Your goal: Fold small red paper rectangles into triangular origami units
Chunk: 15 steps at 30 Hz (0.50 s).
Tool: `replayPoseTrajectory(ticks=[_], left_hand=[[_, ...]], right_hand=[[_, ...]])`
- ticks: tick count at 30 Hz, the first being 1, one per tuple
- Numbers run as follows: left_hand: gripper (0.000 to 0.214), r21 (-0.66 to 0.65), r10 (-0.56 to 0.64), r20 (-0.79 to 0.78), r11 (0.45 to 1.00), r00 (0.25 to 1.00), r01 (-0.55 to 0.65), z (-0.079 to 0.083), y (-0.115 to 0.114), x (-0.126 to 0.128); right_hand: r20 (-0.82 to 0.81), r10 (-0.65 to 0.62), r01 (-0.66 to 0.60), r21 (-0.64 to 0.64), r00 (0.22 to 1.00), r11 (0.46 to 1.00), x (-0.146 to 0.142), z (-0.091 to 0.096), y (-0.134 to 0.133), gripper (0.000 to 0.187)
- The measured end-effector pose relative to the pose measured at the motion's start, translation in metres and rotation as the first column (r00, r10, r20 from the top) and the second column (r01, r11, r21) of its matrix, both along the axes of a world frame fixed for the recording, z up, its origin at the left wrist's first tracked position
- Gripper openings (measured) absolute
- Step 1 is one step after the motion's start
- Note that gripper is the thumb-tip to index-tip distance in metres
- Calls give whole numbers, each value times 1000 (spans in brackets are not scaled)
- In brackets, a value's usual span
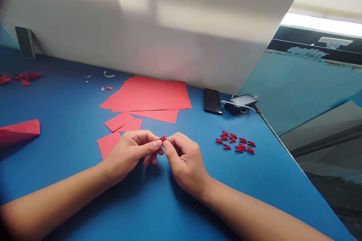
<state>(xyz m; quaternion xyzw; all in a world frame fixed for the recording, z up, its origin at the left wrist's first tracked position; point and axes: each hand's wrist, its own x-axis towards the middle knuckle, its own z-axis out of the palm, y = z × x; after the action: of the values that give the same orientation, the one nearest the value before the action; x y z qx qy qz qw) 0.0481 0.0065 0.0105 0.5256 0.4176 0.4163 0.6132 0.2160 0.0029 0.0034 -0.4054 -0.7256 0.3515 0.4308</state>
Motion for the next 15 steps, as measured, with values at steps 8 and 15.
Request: replayPoseTrajectory(ticks=[8, 15], left_hand=[[21, -35, -40, 60, 998, 997, 43, -1, 1, -2], [23, -39, -44, 35, 998, 998, 46, -2, 1, -1]], right_hand=[[-11, 13, -13, 21, 1000, 1000, 2, 0, -1, 21], [15, -17, 16, 53, 1000, 998, 2, 0, -2, 21]])
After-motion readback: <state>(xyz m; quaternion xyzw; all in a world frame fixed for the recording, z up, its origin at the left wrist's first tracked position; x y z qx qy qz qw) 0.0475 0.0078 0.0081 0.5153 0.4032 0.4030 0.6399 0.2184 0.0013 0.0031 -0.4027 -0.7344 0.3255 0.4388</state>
